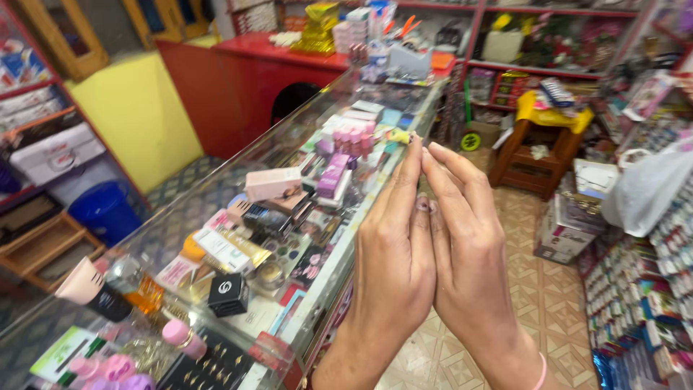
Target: The person repeatedly picks up various cosmetic boxes and tubes from a glass display counter, briefly turns them over to view the packaging, and places them onto a shelf. The person handles multiple items including foundation boxes and tubes one by one, moving them from the counter to the shelf.
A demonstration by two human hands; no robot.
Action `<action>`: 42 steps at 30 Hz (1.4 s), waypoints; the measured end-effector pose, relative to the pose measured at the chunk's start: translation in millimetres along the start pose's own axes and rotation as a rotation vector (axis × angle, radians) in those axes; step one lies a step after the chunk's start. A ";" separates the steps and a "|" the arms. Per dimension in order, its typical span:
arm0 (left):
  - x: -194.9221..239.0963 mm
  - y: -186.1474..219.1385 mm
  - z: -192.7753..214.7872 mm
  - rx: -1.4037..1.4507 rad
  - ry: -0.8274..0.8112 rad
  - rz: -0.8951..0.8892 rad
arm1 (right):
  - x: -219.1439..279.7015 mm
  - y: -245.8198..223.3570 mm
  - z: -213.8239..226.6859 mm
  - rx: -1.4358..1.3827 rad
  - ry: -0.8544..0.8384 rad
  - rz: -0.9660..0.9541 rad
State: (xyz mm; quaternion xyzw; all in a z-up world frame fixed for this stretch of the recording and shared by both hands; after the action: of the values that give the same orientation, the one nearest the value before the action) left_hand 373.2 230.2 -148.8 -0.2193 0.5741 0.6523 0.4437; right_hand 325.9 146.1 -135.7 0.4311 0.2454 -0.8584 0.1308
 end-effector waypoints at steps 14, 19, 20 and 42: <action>-23.0 -161.4 60.0 -0.359 0.150 0.341 | -76.8 83.0 -172.2 -0.384 -0.305 0.115; -22.9 -224.2 83.2 -0.513 0.221 0.503 | -101.4 104.5 -235.0 -0.576 -0.537 0.045; -19.9 -235.7 87.4 -0.517 0.227 0.553 | -104.1 106.0 -245.2 -0.569 -0.566 0.065; 14.7 -338.9 110.4 -0.806 0.149 0.978 | -92.8 155.9 -381.4 -0.281 -0.726 0.213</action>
State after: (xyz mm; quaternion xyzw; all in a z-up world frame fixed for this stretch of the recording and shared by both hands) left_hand 671.9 321.2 -321.4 -0.1262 0.3468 0.9272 -0.0639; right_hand 706.8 219.2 -302.8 0.1008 0.2523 -0.8946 0.3549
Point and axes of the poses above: each hand's wrist, its own x-axis away from the middle knuckle, its own z-axis out of the back of the hand, y = z × x, the point moved 6 cm from there along -x, towards the middle knuckle, and after that the axes turned 9 degrees about -y, right-handed, at the moved point
